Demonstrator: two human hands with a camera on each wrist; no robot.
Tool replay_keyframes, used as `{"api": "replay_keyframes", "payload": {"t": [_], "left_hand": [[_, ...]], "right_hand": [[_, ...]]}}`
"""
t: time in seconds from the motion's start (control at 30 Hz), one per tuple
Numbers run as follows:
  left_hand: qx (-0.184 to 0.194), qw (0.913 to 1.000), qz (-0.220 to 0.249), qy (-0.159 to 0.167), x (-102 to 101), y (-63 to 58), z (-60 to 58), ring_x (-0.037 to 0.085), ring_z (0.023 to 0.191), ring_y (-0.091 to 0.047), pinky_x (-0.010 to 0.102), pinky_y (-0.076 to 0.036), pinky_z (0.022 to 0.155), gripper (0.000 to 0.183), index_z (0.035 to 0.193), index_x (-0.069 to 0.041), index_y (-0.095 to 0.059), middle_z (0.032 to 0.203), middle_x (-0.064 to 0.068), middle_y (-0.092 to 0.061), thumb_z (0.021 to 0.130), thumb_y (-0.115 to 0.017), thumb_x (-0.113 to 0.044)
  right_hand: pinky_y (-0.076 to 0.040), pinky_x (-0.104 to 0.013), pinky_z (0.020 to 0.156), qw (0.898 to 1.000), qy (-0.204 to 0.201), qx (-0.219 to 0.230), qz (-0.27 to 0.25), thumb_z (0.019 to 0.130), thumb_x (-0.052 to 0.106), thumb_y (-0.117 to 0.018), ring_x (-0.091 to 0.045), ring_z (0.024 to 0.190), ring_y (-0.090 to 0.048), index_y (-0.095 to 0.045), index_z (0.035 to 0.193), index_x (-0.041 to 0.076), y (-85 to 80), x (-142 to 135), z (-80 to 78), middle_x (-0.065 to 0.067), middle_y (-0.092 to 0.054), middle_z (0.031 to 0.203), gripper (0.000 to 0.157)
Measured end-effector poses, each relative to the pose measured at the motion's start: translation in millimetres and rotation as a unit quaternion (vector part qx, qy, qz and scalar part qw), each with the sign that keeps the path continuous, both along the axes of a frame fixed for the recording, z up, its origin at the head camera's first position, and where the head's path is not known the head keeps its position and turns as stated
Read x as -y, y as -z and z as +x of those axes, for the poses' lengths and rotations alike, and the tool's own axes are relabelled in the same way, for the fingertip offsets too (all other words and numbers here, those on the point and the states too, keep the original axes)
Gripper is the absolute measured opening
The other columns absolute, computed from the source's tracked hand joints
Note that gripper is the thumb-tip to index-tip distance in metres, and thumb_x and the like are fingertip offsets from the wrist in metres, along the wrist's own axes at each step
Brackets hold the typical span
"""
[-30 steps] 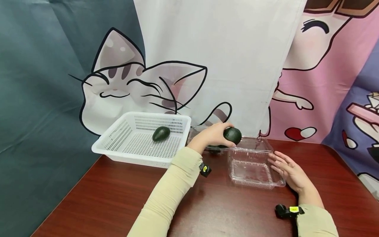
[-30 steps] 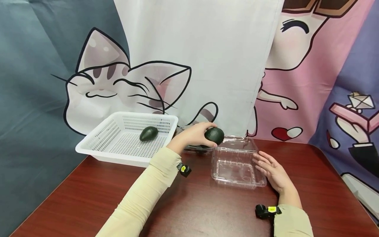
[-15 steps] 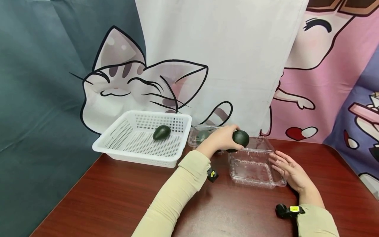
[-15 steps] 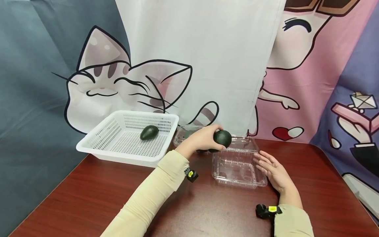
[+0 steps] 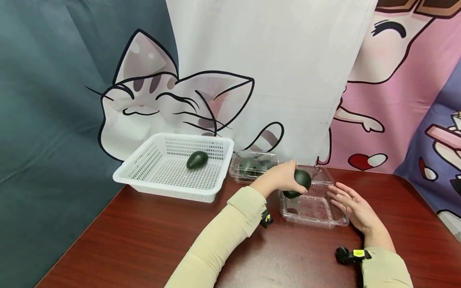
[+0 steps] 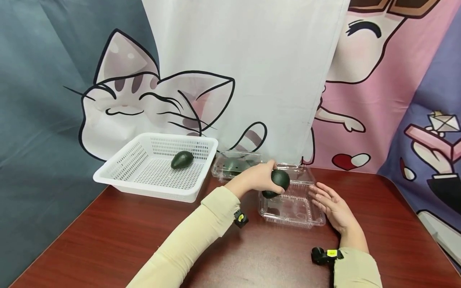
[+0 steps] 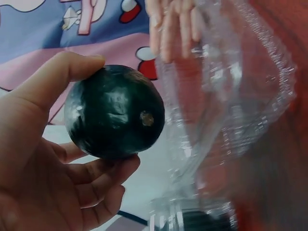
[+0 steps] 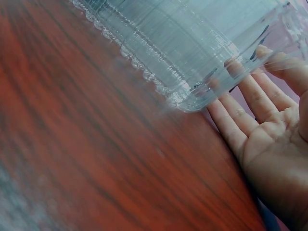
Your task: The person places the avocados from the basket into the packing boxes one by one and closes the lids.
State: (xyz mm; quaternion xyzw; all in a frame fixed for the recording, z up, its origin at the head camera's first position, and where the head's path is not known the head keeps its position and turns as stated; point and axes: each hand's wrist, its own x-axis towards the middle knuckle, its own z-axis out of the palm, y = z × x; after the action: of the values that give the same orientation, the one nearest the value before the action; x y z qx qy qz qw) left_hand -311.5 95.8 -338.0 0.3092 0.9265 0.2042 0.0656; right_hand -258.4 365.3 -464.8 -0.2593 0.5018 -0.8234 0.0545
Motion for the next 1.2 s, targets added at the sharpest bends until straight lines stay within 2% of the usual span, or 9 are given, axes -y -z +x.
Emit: {"api": "replay_keyframes", "payload": {"t": [0.17, 0.3, 0.53, 0.63, 0.73, 0.93, 1.2], "left_hand": [[-0.015, 0.9997, -0.021, -0.004, -8.7, 8.6, 2.1, 0.008, 0.072, -0.053, 0.02, -0.042, 0.061, 0.059, 0.107, -0.014, -0.047, 0.085, -0.004, -0.055, 0.066, -0.076, -0.046], [-0.018, 0.9993, -0.032, -0.007, -11.4, 9.7, 4.3, 0.008, 0.074, -0.053, 0.021, -0.042, 0.063, 0.062, 0.11, -0.015, -0.048, 0.09, -0.004, -0.056, 0.066, -0.076, -0.048], [-0.036, 0.9976, -0.058, 0.014, -12.4, 14.1, 4.4, 0.007, 0.085, -0.053, 0.022, -0.042, 0.067, 0.063, 0.123, -0.026, -0.05, 0.103, -0.008, -0.058, 0.069, -0.073, -0.05], [-0.041, 0.9966, -0.069, 0.019, -13.1, 15.8, 4.7, 0.007, 0.088, -0.054, 0.022, -0.042, 0.066, 0.062, 0.123, -0.029, -0.051, 0.105, -0.01, -0.059, 0.069, -0.072, -0.051], [-0.036, 0.9961, -0.078, 0.021, -13.5, 16.0, 7.1, 0.009, 0.087, -0.055, 0.022, -0.042, 0.065, 0.061, 0.121, -0.029, -0.051, 0.103, -0.009, -0.061, 0.069, -0.072, -0.053], [-0.027, 0.9943, -0.103, 0.004, -16.8, 21.4, 10.2, 0.011, 0.089, -0.057, 0.025, -0.043, 0.068, 0.066, 0.125, -0.028, -0.051, 0.104, -0.007, -0.062, 0.069, -0.072, -0.056], [-0.049, 0.9887, -0.142, -0.003, -23.1, 31.6, 12.2, 0.008, 0.089, -0.057, 0.027, -0.044, 0.07, 0.067, 0.124, -0.026, -0.054, 0.105, -0.008, -0.062, 0.067, -0.071, -0.059]], "right_hand": [[-0.041, -0.029, 0.095, 1.0, 0.0, 0.004, 0.004, 0.096, -0.011, -0.021, -0.019, 0.12, -0.049, -0.025, 0.14, -0.001, -0.5, -0.4, -0.2, -0.008, -0.052, 0.132, 0.045], [-0.041, -0.029, 0.095, 1.0, -0.003, 0.003, 0.0, 0.096, -0.011, -0.021, -0.019, 0.12, -0.049, -0.025, 0.141, -0.002, -1.1, -0.6, -1.4, -0.008, -0.051, 0.132, 0.046], [-0.041, -0.03, 0.095, 1.0, -0.008, -0.001, -0.009, 0.096, -0.012, -0.02, -0.02, 0.12, -0.049, -0.027, 0.14, -0.002, -0.4, -1.3, -2.3, -0.01, -0.051, 0.132, 0.046], [-0.041, -0.03, 0.095, 1.0, -0.017, -0.002, -0.016, 0.096, -0.012, -0.02, -0.021, 0.121, -0.048, -0.028, 0.14, -0.001, 0.1, -0.9, -2.1, -0.011, -0.051, 0.132, 0.046], [-0.041, -0.03, 0.095, 1.0, -0.018, -0.003, -0.015, 0.096, -0.012, -0.02, -0.021, 0.121, -0.048, -0.028, 0.14, -0.001, 0.4, -0.6, -2.0, -0.01, -0.051, 0.132, 0.046], [-0.041, -0.03, 0.095, 1.0, -0.01, -0.002, -0.01, 0.096, -0.011, -0.021, -0.02, 0.12, -0.049, -0.028, 0.139, -0.001, 0.3, -0.7, -2.4, -0.01, -0.052, 0.131, 0.045], [-0.04, -0.031, 0.096, 0.999, -0.036, -0.007, -0.036, 0.095, -0.013, -0.018, -0.022, 0.121, -0.048, -0.028, 0.139, -0.002, 0.5, -1.1, -2.2, -0.012, -0.05, 0.132, 0.046]]}}
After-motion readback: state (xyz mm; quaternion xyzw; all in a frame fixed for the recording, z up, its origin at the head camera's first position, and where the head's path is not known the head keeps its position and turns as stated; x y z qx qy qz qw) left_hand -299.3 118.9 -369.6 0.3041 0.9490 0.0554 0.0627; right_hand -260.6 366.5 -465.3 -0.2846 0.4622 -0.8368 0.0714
